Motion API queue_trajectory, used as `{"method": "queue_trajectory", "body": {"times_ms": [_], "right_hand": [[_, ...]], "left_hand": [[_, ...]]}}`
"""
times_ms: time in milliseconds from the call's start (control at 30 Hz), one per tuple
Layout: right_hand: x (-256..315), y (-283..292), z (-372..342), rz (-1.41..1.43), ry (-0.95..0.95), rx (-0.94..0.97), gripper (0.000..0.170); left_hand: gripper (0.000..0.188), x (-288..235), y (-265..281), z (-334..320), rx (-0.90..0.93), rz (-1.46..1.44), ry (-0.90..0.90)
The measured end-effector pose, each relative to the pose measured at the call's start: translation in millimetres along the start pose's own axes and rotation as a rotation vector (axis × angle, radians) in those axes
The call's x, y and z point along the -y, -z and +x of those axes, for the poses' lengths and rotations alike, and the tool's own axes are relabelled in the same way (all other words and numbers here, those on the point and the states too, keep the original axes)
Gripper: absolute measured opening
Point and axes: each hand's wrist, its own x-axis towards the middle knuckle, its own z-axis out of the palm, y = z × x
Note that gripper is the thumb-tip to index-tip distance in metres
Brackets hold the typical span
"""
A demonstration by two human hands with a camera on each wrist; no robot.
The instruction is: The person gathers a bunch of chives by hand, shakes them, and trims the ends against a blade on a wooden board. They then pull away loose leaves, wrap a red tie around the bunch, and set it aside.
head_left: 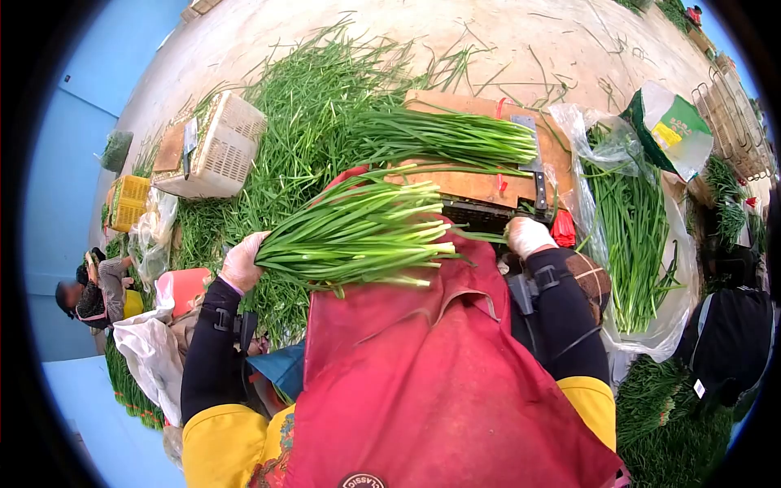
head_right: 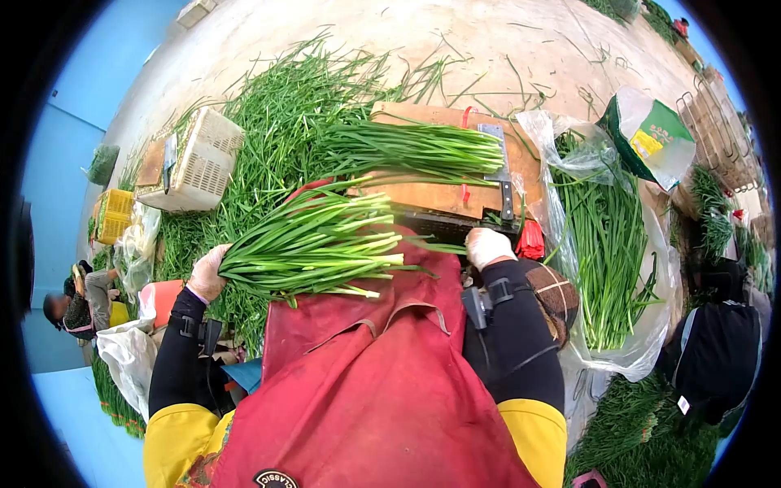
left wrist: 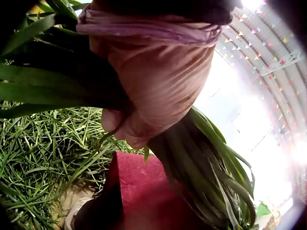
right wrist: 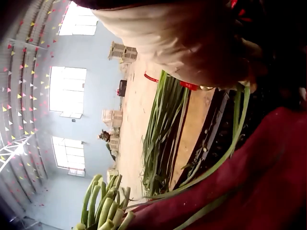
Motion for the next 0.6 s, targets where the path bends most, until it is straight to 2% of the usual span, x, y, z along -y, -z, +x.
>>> {"method": "queue_trajectory", "body": {"times_ms": [33, 100, 133, 167, 200, 233, 300, 367, 400, 533, 600], "right_hand": [[-6, 5, -3, -0.025, -0.018, 0.092, 0.030], [-6, 10, -9, 0.180, 0.145, -0.034, 0.050], [-1, 13, -7, 0.434, 0.266, 0.013, 0.069], [4, 13, -6, 0.718, 0.381, 0.098, 0.072], [22, 21, -15, 0.883, 0.450, 0.074, 0.073], [45, 36, -28, 1.090, 0.289, 0.253, 0.073], [73, 15, -19, 1.353, 0.300, 0.262, 0.064], [95, 0, -1, 1.596, 0.348, 0.356, 0.053], [111, 10, -11, 1.815, 0.330, 0.467, 0.043], [119, 16, -4, 1.637, 0.201, 0.486, 0.038], [118, 17, 1, 1.464, 0.406, 0.406, 0.041]], "left_hand": [[0.048, 0, -1, 0, -0.017, -0.018, 0.003], [0.047, 11, -11, -2, -0.014, -0.053, 0.016], [0.047, 11, -14, -3, -0.042, -0.031, 0.019], [0.047, 11, -16, -5, -0.064, -0.008, 0.019], [0.047, 8, -17, -5, -0.059, -0.008, 0.014], [0.046, 5, -17, -5, -0.081, 0.005, 0.013], [0.046, 1, -18, -6, -0.105, 0.021, 0.015], [0.045, 1, -21, -11, -0.136, 0.030, -0.001], [0.045, 2, -22, -12, -0.132, 0.046, 0.014], [0.043, -7, -16, -13, -0.127, 0.023, 0.013], [0.044, -2, -17, -13, -0.136, 0.022, -0.001]]}}
